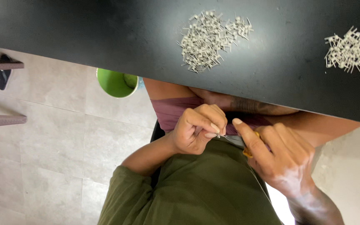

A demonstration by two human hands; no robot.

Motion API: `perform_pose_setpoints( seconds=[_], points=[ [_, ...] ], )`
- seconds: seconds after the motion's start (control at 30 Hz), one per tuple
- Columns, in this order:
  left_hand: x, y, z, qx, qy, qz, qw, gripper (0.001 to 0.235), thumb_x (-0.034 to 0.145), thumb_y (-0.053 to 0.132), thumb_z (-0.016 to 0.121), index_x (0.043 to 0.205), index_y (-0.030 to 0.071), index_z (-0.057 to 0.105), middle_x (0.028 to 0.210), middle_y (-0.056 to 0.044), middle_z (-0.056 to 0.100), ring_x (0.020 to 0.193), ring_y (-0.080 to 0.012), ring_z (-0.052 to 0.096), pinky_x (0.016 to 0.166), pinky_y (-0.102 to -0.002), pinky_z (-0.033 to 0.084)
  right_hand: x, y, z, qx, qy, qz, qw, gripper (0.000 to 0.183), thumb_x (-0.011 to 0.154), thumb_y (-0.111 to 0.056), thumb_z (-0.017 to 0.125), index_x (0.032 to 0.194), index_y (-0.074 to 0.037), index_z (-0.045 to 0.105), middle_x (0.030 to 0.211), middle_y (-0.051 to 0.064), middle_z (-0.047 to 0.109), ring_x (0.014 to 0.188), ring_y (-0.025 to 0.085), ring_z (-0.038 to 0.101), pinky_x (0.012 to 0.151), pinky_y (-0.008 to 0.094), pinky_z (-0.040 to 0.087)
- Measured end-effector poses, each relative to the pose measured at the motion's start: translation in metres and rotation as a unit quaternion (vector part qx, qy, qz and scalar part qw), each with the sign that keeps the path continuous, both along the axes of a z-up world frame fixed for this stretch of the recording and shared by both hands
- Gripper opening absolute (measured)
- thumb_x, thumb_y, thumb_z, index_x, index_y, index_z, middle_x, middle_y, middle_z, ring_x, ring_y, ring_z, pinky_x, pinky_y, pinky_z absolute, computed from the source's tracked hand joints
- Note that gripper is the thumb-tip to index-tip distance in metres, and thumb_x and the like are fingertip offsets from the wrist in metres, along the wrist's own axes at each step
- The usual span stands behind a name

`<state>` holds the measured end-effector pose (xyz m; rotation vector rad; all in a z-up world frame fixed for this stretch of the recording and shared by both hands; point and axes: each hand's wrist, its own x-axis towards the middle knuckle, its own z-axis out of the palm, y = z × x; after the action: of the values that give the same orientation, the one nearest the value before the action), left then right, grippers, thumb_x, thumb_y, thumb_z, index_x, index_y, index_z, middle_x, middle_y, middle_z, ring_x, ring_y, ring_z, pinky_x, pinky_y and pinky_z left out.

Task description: The person uses pliers to trim the ends of small metal fasteners one by one. They pick up each fastener from a pile on the table, hold it with the pliers, and cut off the excess length, then place the trimmed piece back on the table.

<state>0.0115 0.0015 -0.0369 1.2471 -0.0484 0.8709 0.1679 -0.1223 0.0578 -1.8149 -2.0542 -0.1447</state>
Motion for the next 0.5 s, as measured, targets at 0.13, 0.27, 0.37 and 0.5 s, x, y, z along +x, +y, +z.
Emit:
perform_pose_setpoints(
  seconds=[0.13,0.27,0.37,0.5],
  points=[
    [-0.005,0.004,-0.007,0.03,-0.004,0.021,0.999,0.013,0.113,0.027,0.051,0.122,0.024,0.06,0.092,-0.005,0.063,0.072,-0.0244,0.061,0.079,-0.042,0.052,-0.01,0.0,-0.003,0.021,0.015,-0.011,1.0,0.035,0.102,0.006,0.049,0.121,-0.004,0.077,0.068,0.003,0.04,0.055,0.02,0.033,0.05,0.035,0.033],
    [-0.008,0.008,-0.008,0.094,-0.003,0.086,0.992,0.01,0.111,0.016,0.051,0.114,0.015,0.061,0.104,-0.005,0.064,0.082,-0.0258,0.064,0.085,-0.043,0.052,-0.019,0.001,-0.003,-0.003,0.023,-0.021,1.0,0.038,0.099,0.0,0.046,0.125,-0.005,0.073,0.069,0.002,0.037,0.056,0.02,0.035,0.052,0.035,0.036],
    [-0.004,0.008,-0.006,0.128,-0.037,0.146,0.98,0.011,0.108,0.011,0.052,0.116,0.013,0.059,0.104,-0.007,0.064,0.082,-0.0269,0.064,0.081,-0.044,0.05,-0.02,0.001,-0.003,-0.023,0.023,-0.011,0.999,0.043,0.096,0.004,0.044,0.129,-0.005,0.07,0.071,0.003,0.037,0.059,0.022,0.038,0.056,0.036,0.038],
    [-0.007,0.004,-0.005,0.124,-0.052,0.158,0.978,0.01,0.109,0.011,0.051,0.118,0.013,0.056,0.101,-0.01,0.066,0.082,-0.0277,0.066,0.079,-0.043,0.052,-0.009,0.004,0.0,-0.011,0.007,0.015,1.0,0.036,0.101,-0.003,0.051,0.129,-0.009,0.073,0.069,0.002,0.04,0.055,0.02,0.035,0.051,0.036,0.031]
  ],
)
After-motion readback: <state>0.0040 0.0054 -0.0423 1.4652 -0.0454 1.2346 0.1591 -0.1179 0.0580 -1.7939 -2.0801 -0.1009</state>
